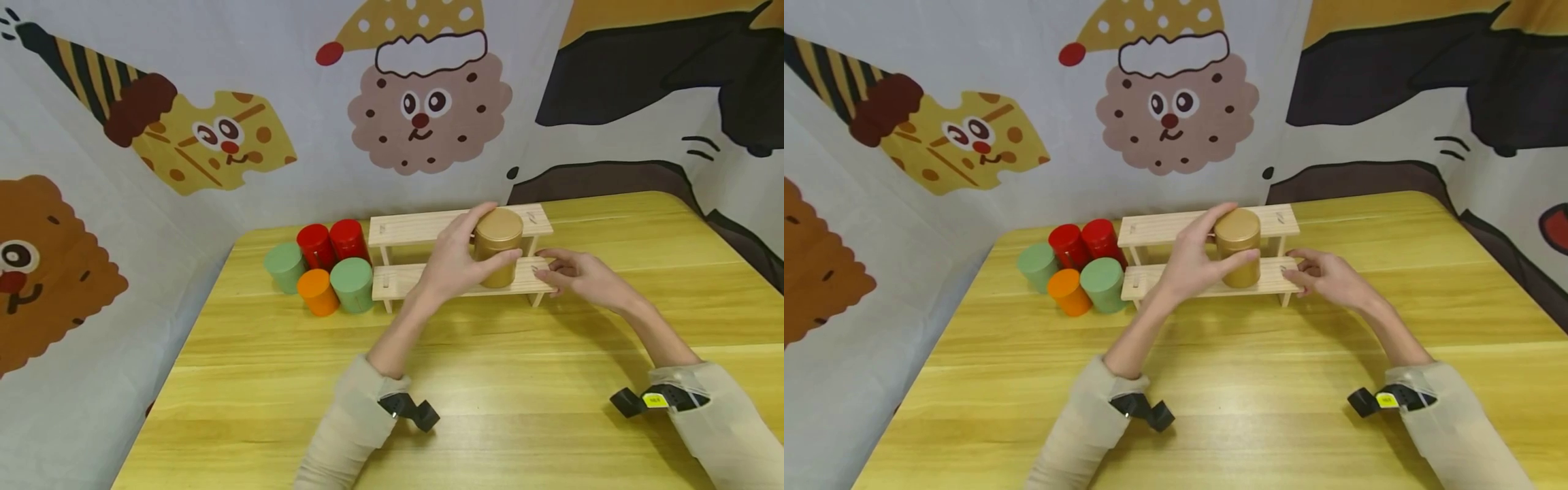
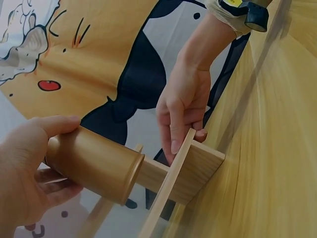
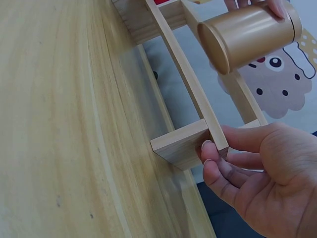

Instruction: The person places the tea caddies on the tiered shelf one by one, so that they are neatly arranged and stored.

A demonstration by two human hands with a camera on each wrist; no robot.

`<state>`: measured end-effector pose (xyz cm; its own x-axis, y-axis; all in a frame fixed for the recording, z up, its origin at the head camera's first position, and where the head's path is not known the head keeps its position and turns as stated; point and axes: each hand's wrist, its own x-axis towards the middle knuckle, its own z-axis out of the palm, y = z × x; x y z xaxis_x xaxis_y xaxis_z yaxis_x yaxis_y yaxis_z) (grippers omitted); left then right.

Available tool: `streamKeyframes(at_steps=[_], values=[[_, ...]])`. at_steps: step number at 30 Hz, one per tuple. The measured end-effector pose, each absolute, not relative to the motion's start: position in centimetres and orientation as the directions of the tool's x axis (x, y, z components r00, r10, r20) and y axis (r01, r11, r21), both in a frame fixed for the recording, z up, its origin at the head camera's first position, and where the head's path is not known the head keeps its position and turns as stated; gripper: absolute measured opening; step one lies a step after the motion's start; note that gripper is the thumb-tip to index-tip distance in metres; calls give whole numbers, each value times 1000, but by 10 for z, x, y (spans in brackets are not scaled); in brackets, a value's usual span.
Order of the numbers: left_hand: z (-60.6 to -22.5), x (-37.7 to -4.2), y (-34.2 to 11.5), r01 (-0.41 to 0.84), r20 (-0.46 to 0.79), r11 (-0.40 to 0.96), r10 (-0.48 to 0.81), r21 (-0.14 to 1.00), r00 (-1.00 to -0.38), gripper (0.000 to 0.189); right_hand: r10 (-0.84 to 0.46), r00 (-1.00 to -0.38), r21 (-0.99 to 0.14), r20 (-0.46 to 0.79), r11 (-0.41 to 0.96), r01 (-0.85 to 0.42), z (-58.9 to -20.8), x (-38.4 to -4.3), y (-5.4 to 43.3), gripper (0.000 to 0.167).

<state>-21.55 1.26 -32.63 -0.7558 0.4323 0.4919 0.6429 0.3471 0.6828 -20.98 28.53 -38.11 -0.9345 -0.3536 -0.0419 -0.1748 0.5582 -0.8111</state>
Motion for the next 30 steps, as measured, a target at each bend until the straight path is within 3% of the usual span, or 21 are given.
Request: streamKeyframes(at_steps=[11,30], values=[[-334,-220,30,660,512,330,435,675,-741,77,-362,-932,-811,-34,554,-186,-380,-209,286,61],[-345,-225,54,617,489,427,378,661,-786,76,-350,-936,-805,-44,567,-174,-384,-210,288,67]])
